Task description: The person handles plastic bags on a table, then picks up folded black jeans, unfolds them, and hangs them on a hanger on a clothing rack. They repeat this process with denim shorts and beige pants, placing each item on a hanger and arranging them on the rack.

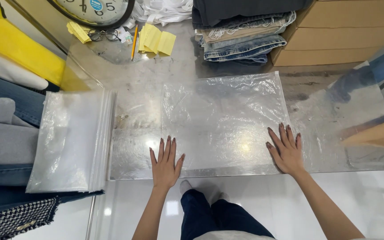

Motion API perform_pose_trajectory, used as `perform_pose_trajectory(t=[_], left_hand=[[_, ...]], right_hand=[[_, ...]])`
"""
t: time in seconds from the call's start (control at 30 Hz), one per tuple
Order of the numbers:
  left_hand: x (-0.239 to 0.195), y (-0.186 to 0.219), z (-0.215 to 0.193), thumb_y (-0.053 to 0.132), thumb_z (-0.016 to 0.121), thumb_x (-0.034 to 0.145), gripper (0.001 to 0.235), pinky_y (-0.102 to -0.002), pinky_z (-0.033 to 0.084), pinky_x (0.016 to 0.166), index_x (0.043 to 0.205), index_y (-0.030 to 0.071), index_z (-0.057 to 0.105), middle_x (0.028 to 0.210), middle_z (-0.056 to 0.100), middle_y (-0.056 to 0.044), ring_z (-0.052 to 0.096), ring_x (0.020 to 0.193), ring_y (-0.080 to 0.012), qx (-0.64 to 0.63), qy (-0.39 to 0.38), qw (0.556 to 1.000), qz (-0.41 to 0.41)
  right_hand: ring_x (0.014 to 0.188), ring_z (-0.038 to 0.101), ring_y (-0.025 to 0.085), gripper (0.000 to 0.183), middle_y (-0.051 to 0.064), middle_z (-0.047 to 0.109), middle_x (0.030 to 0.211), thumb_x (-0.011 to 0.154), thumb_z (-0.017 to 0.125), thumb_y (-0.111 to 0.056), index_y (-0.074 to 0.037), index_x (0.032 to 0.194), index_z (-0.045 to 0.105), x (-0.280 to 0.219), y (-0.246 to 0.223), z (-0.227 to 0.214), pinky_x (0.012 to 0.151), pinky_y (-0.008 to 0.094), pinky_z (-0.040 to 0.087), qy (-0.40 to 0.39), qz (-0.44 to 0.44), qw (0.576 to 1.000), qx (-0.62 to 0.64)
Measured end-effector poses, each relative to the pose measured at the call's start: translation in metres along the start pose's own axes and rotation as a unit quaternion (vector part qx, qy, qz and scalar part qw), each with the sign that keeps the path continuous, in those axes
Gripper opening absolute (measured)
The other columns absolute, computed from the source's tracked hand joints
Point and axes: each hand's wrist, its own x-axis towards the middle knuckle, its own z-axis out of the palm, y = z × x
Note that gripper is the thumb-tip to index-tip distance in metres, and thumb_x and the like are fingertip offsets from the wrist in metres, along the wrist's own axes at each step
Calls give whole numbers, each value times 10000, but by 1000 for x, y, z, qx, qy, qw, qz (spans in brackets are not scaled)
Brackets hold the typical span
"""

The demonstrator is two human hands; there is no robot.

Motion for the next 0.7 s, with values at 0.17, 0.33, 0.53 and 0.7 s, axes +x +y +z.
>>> perform_pose_trajectory(t=[0.17, 0.33, 0.53, 0.7], left_hand=[[3, 17, 0, 573, 356, 1117, 699, -712, -67, 1287, 1736, 266, 245, 1828, 174, 4, 25, 1681, -339, -13, -12, 998, -54], [36, 60, 13, 539, 470, 1074, 732, -811, 24, 1228, 1713, 219, 313, 1836, 123, -145, 41, 1637, -538, -38, 39, 987, -148], [100, 111, 33, 281, 503, 1111, 626, -660, 75, 1311, 1688, 89, 350, 1785, 206, -254, 140, 1651, -459, -126, 1, 991, 48], [162, 89, 35, 330, 461, 1131, 649, -640, 18, 1335, 1708, 99, 275, 1791, 206, -225, 105, 1671, -387, -76, 8, 995, 58]], right_hand=[[1693, 76, 332, 666, 84, 172, 1830, 1093, 341, -641, -469, 1730, 250, 10, -1, -4, 1315, 662, -46, -13, 17, 1000, 22], [1660, 226, 437, 655, 243, 394, 1733, 1085, 532, -443, -305, 1716, 422, 38, -48, -7, 1236, 799, 5, 70, 60, 994, 64], [1657, 43, 465, 624, 216, 182, 1802, 1076, 559, -229, -264, 1685, 432, 105, -139, 7, 1213, 823, 40, 24, -106, 979, 172], [1678, 23, 387, 621, 148, 86, 1834, 1105, 515, -325, -350, 1704, 350, 182, -153, 6, 1272, 760, -23, 4, -120, 988, 100]])
